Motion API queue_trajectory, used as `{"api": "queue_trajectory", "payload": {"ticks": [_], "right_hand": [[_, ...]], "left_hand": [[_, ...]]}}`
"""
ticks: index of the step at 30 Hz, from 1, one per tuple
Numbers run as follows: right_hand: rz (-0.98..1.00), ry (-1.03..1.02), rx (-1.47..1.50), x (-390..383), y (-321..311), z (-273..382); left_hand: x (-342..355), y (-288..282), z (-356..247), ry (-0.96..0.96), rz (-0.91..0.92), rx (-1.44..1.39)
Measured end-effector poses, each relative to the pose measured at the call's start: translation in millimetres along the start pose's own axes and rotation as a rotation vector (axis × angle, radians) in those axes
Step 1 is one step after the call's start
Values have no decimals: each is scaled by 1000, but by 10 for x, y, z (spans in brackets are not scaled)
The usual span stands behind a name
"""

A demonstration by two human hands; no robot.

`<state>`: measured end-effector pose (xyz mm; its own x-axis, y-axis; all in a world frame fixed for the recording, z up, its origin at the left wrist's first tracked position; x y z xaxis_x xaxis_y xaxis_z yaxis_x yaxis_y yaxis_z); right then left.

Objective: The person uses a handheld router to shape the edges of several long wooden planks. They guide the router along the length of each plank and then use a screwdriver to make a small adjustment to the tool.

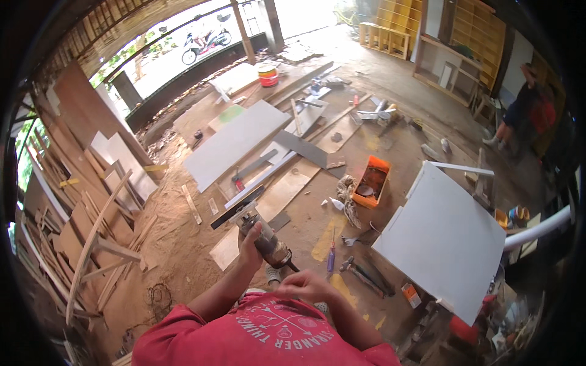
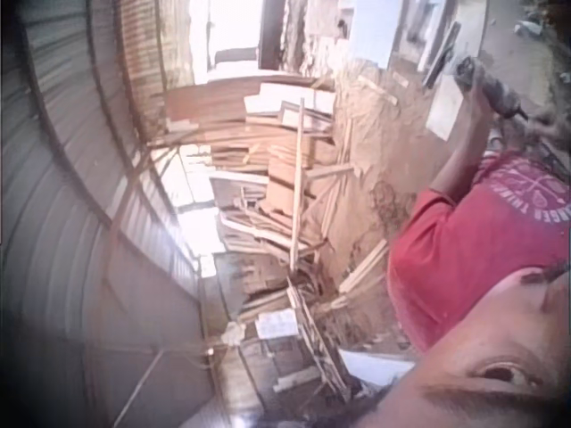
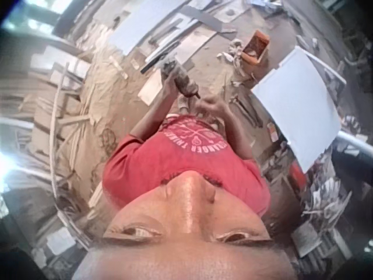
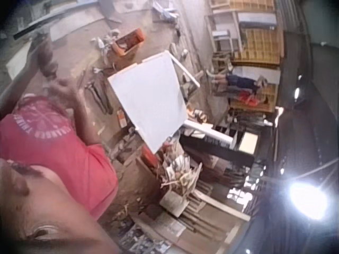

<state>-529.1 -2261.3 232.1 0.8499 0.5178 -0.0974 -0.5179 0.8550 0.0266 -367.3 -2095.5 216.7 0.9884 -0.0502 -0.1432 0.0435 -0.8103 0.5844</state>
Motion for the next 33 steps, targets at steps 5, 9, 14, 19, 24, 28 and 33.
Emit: {"api": "queue_trajectory", "payload": {"ticks": [5,9,14,19,24,28,33], "right_hand": [[9,123,-230,283,555,-126],[-187,-73,-116,736,503,-399],[-536,-72,-209,1093,618,-940],[-775,-131,-258,1497,783,-958],[-1072,-354,-519,2340,1228,394],[-1049,-494,-671,2937,1617,570],[-853,-546,-460,3482,1930,675]], "left_hand": [[-62,106,-27,-206,21,-271],[-208,411,-54,-389,61,-444],[-190,203,-131,-792,317,-626],[50,-192,-623,-839,475,-584],[480,-949,-1323,-853,469,-601],[723,-1453,-1608,-1002,581,-935],[882,-1992,-2134,-856,602,-842]]}}
Point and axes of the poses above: each hand's wrist, its own x-axis towards the middle knuckle, its own y-axis out of the palm, z = x × y, the point moved 6 cm from there along x, towards the middle knuckle, and after that the axes turned 8 degrees about -x, right-handed, at the moved point
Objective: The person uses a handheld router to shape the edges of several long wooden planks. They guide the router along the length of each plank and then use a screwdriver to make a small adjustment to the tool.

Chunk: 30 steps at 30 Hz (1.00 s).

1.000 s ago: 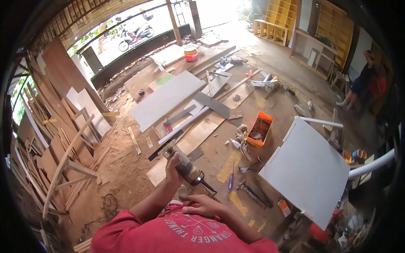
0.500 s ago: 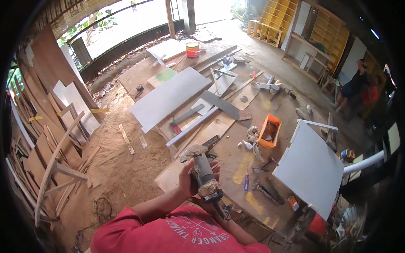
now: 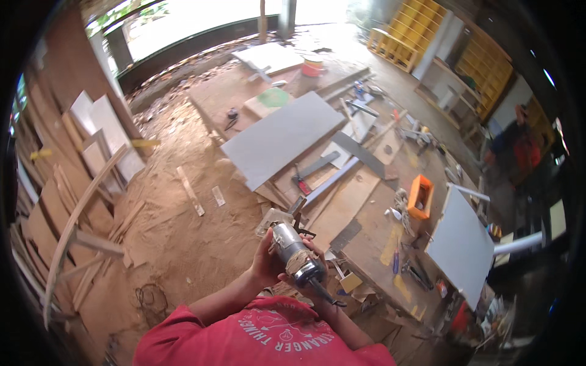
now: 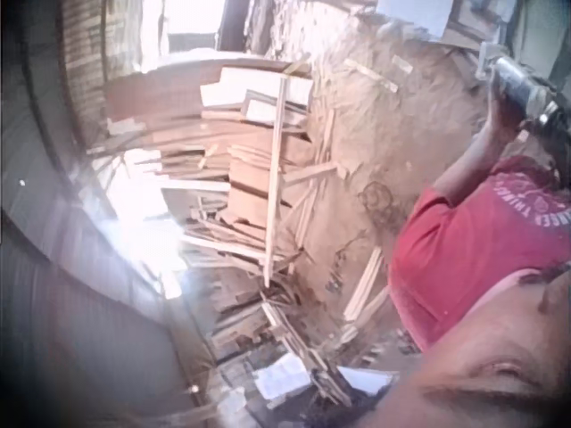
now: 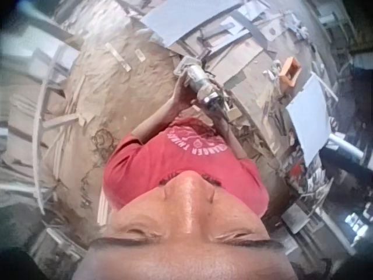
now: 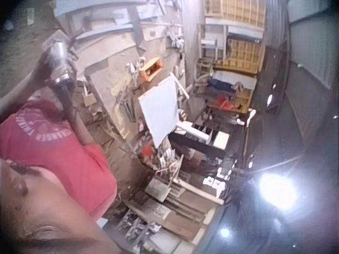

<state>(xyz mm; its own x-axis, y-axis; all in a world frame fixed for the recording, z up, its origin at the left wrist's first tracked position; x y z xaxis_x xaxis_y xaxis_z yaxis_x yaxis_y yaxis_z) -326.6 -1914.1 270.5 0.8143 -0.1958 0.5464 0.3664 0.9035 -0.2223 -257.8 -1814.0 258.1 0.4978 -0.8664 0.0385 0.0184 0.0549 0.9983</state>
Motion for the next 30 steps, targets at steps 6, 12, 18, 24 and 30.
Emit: {"api": "queue_trajectory", "payload": {"ticks": [6,12,18,24,30], "right_hand": [[165,208,153,-97,449,72],[340,-3,297,-312,938,150],[664,75,411,-597,1506,490],[941,-135,335,-488,1932,641],[1192,-146,125,-481,2919,914]], "left_hand": [[-620,-189,-271,186,-138,213],[-2006,-193,-187,169,-764,613],[-3027,682,42,827,-906,2067],[-2957,1067,100,900,-529,2159],[-3726,738,-394,967,-903,2043]]}}
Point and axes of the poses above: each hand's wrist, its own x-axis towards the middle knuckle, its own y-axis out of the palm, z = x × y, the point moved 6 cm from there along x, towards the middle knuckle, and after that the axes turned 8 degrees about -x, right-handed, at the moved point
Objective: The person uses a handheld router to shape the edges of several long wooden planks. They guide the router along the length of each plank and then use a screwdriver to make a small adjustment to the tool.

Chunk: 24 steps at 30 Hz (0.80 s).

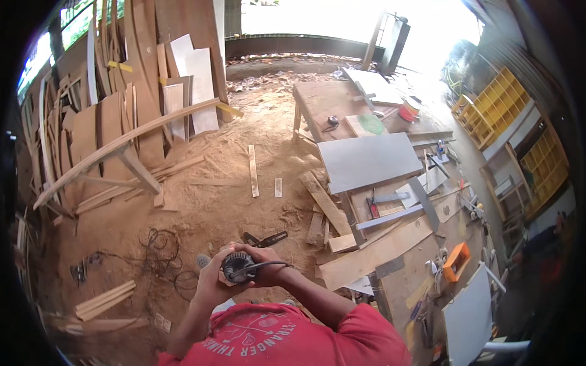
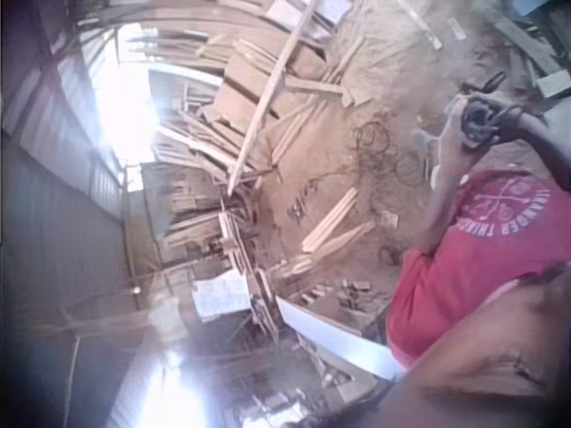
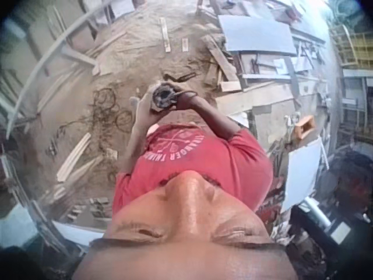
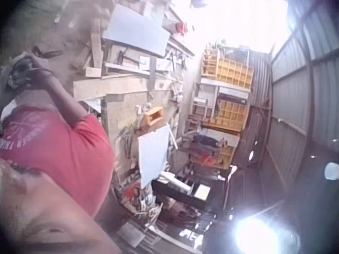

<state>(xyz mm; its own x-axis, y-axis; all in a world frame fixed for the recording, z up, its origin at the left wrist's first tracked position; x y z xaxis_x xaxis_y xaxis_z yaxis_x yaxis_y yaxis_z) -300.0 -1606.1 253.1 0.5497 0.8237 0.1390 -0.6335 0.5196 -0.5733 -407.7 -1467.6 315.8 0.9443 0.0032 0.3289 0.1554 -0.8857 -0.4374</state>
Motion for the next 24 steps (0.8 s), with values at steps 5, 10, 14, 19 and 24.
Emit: {"api": "queue_trajectory", "payload": {"ticks": [5,10,14,19,24], "right_hand": [[53,-9,-13,1056,375,105],[-48,-175,1,2452,1080,-125],[-96,-102,-209,3387,1516,-265],[-224,-244,-199,4568,1773,171],[-228,-322,2,5452,2083,767]], "left_hand": [[164,-814,771,-57,-168,-153],[589,-1969,1683,-90,-296,-355],[910,-2935,2143,-73,-346,-407],[1175,-4008,2432,-101,-332,-366],[1239,-4895,2494,-110,-409,-330]]}}
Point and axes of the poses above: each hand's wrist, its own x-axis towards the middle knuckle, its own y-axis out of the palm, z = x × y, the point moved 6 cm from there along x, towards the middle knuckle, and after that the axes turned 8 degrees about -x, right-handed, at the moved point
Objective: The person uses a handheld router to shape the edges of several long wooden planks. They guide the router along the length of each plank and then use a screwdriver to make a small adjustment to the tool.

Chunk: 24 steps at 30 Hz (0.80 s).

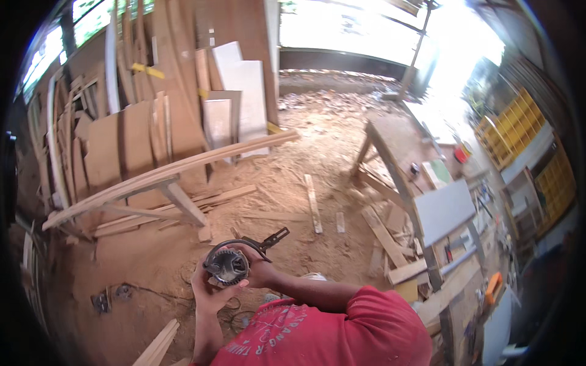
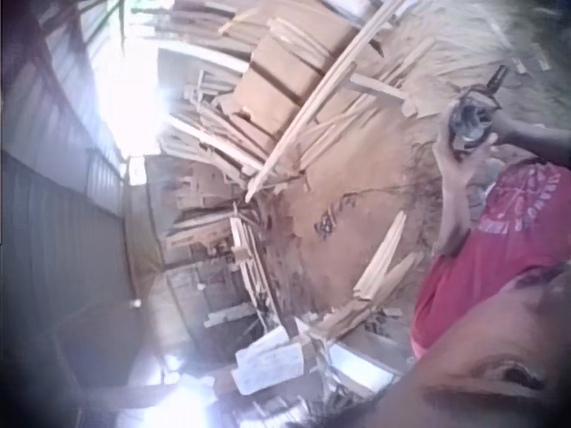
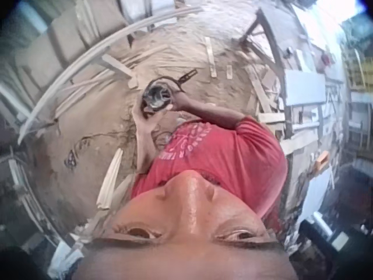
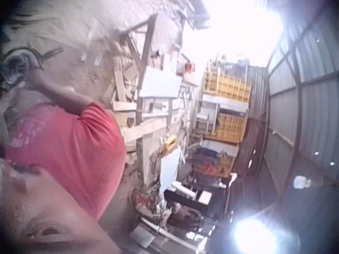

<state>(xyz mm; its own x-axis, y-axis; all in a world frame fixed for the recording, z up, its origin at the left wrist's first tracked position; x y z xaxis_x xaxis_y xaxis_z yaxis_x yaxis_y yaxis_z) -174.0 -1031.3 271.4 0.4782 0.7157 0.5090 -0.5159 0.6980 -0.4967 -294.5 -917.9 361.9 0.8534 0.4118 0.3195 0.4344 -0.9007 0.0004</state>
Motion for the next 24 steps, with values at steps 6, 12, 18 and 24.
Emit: {"api": "queue_trajectory", "payload": {"ticks": [6,12,18,24], "right_hand": [[86,106,704,691,1098,-328],[459,208,727,1369,2124,-543],[505,-119,361,2708,2840,-400],[479,-67,573,3869,3582,-357]], "left_hand": [[228,-930,-80,9,-201,87],[403,-1890,189,-111,-295,-45],[53,-3281,1240,-243,-688,168],[-1236,-3971,2686,-643,-1162,-48]]}}
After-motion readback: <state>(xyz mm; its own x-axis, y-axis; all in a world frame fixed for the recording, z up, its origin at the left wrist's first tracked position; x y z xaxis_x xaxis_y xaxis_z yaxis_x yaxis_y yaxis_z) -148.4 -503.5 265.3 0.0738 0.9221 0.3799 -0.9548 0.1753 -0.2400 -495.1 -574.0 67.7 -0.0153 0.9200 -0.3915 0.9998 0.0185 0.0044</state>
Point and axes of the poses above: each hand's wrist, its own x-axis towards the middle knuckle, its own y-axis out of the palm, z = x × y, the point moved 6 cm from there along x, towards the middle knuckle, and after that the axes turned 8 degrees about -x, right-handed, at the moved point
